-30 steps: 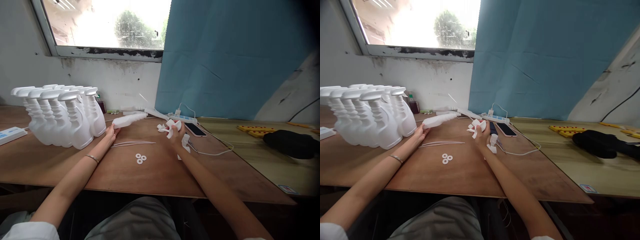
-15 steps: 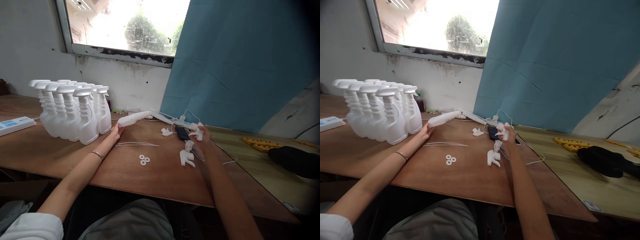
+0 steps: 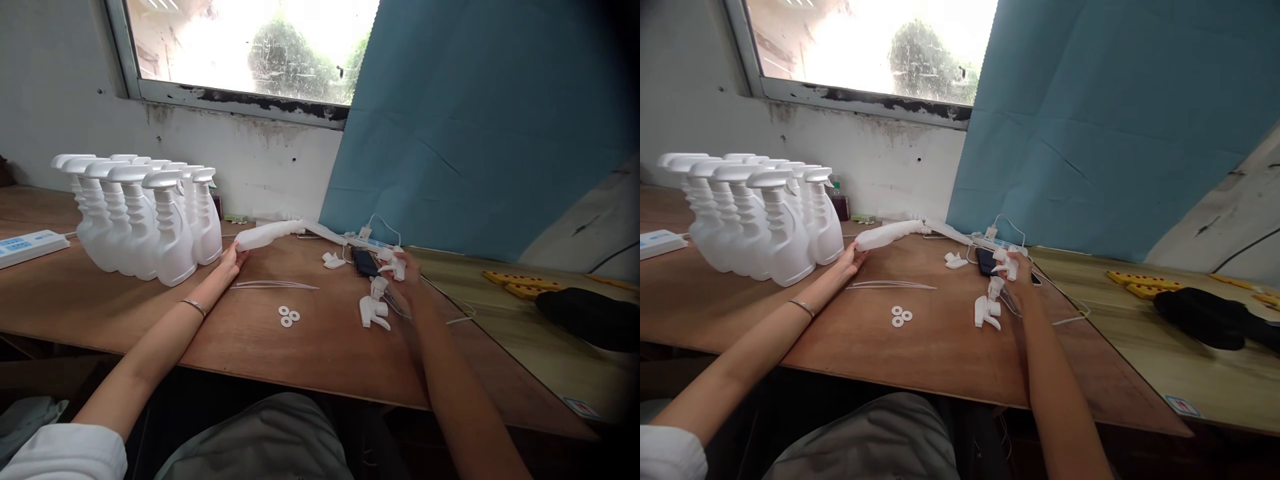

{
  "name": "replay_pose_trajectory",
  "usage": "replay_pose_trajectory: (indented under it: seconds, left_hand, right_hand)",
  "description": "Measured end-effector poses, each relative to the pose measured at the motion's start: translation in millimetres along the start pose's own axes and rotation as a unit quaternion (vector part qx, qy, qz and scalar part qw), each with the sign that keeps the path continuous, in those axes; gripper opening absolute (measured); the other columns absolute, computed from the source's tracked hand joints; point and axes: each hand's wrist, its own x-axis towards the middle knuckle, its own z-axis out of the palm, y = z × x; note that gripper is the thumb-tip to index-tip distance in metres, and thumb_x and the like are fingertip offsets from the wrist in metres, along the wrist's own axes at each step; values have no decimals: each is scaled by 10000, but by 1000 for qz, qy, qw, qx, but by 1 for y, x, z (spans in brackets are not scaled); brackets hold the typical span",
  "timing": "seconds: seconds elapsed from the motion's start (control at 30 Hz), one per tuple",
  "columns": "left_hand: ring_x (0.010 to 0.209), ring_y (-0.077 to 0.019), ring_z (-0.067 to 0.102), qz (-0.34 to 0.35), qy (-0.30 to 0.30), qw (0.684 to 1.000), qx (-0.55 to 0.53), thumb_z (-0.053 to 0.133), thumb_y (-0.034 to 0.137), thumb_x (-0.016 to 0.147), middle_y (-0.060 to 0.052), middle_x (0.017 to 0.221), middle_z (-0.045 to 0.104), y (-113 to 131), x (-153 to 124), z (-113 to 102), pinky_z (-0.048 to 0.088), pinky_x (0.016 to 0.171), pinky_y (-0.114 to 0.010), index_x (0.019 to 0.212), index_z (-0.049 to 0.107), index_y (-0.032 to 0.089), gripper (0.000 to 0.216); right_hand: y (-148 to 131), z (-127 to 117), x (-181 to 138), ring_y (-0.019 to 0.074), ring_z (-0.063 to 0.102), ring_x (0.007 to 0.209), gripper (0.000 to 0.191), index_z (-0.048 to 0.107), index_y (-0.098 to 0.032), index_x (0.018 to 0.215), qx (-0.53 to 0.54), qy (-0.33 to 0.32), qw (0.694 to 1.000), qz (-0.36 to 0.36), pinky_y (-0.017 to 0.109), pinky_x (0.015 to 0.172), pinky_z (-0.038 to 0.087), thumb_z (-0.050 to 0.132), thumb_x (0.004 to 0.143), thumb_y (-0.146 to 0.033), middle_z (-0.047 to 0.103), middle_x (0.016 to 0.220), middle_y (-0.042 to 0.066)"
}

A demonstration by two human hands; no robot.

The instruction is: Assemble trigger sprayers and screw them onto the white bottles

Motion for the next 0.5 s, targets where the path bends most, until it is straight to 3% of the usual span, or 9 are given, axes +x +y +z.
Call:
replay_pose_trajectory:
  seconds: [0.13, 0.3, 0.4, 0.5]
  left_hand:
    - [593, -82, 598, 5, -29, 1000, 10, 564, 170, 777, 3, 661, 584, 1, -6, 4, 554, 644, -238, 781, 507, 159, 58]
    - [592, -95, 613, 26, -100, 994, 22, 589, 172, 755, -10, 663, 614, 12, -30, 16, 558, 643, -253, 771, 529, 145, 68]
    - [590, -109, 622, 34, -140, 989, 36, 580, 167, 760, -14, 648, 622, 17, -48, 16, 560, 625, -257, 778, 523, 139, 66]
    - [592, -112, 622, 29, -141, 988, 50, 567, 160, 769, -20, 638, 623, 20, -59, 10, 561, 628, -260, 766, 520, 135, 53]
  right_hand:
    - [2, 10, -1, 70, 325, 289, 252, 506, -200, 715, -22, -13, 1000, -11, 202, 271, 215, 581, 576, -396, 484, 446, -36]
    - [9, 40, -5, 77, 425, 392, 339, 554, -186, 813, -78, 8, 994, -72, 196, 338, 337, 698, 579, -385, 528, 526, -42]
    - [13, 63, -13, 96, 485, 523, 344, 584, -177, 802, -137, -1, 985, -106, 206, 445, 403, 724, 563, -383, 564, 616, -29]
    - [14, 83, -22, 116, 512, 618, 370, 606, -174, 841, -175, -30, 974, -138, 233, 552, 428, 731, 554, -372, 590, 719, -16]
